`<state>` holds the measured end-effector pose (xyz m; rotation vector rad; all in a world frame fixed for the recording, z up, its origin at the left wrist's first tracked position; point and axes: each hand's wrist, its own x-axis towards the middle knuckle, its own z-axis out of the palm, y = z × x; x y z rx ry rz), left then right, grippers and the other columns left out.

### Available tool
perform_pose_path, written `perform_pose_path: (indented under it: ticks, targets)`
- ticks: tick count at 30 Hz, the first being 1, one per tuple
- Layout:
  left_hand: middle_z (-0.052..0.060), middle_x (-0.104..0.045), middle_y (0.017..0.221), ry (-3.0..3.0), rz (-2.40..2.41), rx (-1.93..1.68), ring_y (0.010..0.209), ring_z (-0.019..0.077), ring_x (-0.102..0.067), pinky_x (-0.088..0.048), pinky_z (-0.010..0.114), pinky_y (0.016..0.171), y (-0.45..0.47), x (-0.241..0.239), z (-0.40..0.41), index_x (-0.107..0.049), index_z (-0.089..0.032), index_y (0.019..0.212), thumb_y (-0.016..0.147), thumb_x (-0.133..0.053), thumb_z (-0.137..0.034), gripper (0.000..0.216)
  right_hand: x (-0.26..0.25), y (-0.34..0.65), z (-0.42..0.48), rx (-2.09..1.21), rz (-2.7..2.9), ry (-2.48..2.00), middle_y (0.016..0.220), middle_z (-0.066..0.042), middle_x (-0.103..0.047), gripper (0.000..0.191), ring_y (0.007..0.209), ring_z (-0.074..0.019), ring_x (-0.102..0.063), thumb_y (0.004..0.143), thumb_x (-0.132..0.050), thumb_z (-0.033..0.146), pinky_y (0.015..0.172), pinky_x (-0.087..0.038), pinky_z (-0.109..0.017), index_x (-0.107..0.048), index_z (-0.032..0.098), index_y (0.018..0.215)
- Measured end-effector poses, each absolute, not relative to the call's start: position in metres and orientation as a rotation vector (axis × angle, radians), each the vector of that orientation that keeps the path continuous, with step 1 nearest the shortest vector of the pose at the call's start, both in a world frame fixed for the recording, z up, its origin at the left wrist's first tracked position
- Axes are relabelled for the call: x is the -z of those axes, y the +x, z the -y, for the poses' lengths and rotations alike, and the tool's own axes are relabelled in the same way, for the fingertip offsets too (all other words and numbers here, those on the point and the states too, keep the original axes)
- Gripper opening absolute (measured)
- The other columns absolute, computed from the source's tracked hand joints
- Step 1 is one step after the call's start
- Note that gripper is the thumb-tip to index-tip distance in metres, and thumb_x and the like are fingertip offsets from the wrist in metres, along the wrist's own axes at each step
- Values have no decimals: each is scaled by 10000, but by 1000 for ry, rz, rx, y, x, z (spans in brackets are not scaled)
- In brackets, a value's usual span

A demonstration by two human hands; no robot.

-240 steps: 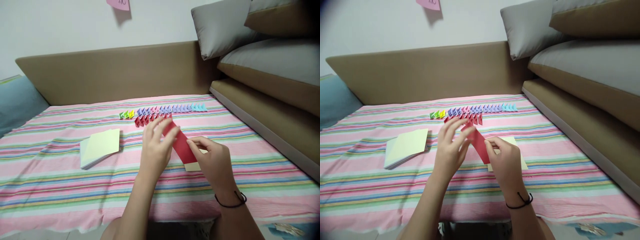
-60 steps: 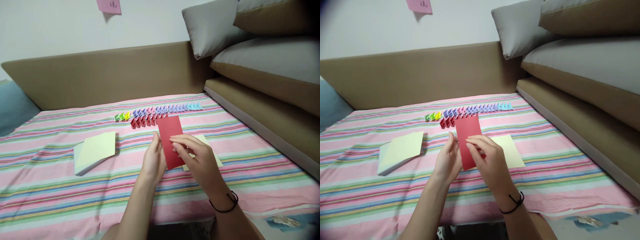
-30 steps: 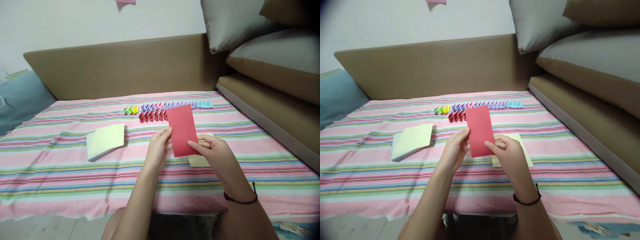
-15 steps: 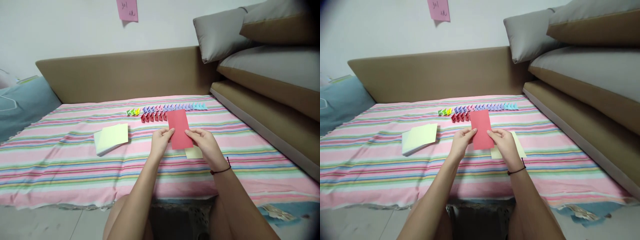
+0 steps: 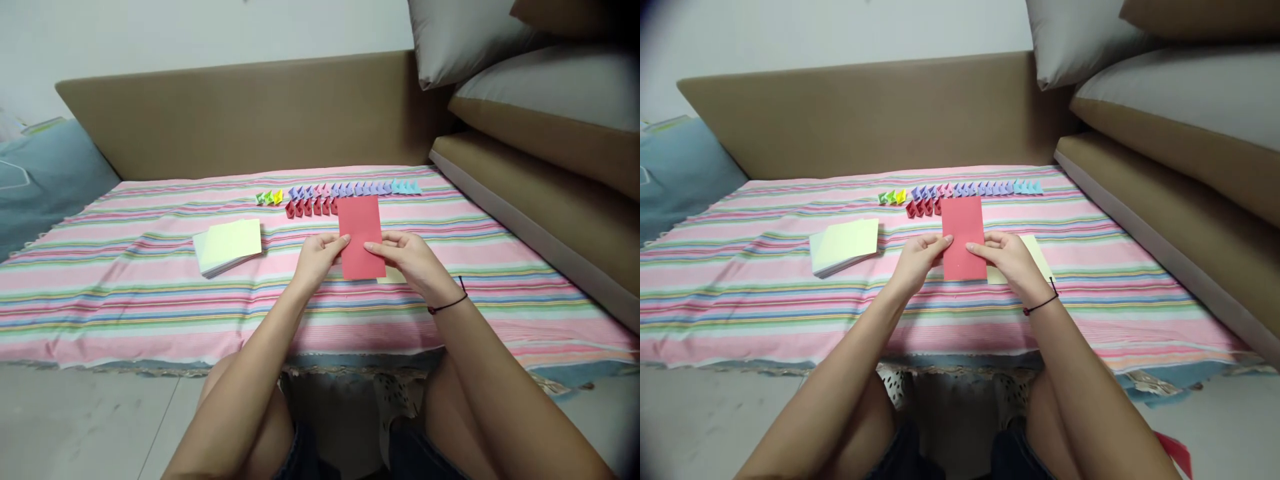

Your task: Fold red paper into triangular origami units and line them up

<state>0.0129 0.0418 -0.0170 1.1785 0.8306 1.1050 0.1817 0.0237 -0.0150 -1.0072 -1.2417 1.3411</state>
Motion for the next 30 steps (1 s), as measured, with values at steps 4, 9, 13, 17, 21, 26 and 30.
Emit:
perform_pose_path:
  ticks: [4,9,13,17,21,26,30]
  targets:
    - [29,-674,649,1188,-857,-1089,627,144,-641,-523,293,693,8,17,-35,-662,-123,696,699,-681,-401,278,18,179,-20,-1425,1223,-1026,1005,-65,-715,339,890,-207,-675,664,-762,320,836,-525,-358,-694,189,968]
    - [33,-674,664,1186,-863,-1082,628,134,-636,-522,272,667,0,9,-22,-660,-112,710,706,-683,-408,297,14,170,-11,-1425,1187,-1019,1012,-69,-714,322,904,-223,-674,661,-766,296,821,-538,-359,-693,186,955]
    - [44,-687,696,1189,-879,-1068,648,147,-645,-525,302,700,-4,-1,-11,-677,-113,751,692,-695,-419,312,8,163,-3,-1436,1126,-1008,991,-73,-717,287,860,-217,-682,670,-759,285,781,-551,-345,-694,173,926]
    - [47,-687,675,1210,-901,-1077,636,149,-638,-525,294,673,-4,-9,-4,-674,-111,700,668,-719,-393,288,3,163,3,-1439,1149,-1011,975,-69,-721,292,794,-195,-687,673,-759,286,753,-559,-329,-699,175,936]
    - [59,-697,700,1222,-892,-1064,661,155,-644,-525,299,691,-3,-16,5,-685,-108,718,674,-717,-371,269,-3,166,11,-1412,1181,-1024,989,-77,-717,292,858,-221,-682,673,-757,299,748,-560,-329,-701,172,930]
    - [60,-699,707,1226,-867,-1050,664,154,-646,-530,298,690,-3,-24,17,-686,-111,720,693,-703,-363,253,-11,167,24,-1398,1219,-1007,1014,-73,-711,305,880,-226,-677,684,-746,309,764,-556,-338,-702,185,960]
    - [51,-686,673,1237,-875,-1066,649,148,-643,-535,292,677,-3,-28,27,-677,-106,712,720,-684,-355,249,-15,167,33,-1385,1227,-1008,1009,-72,-713,351,830,-218,-684,669,-759,330,751,-559,-349,-701,196,988]
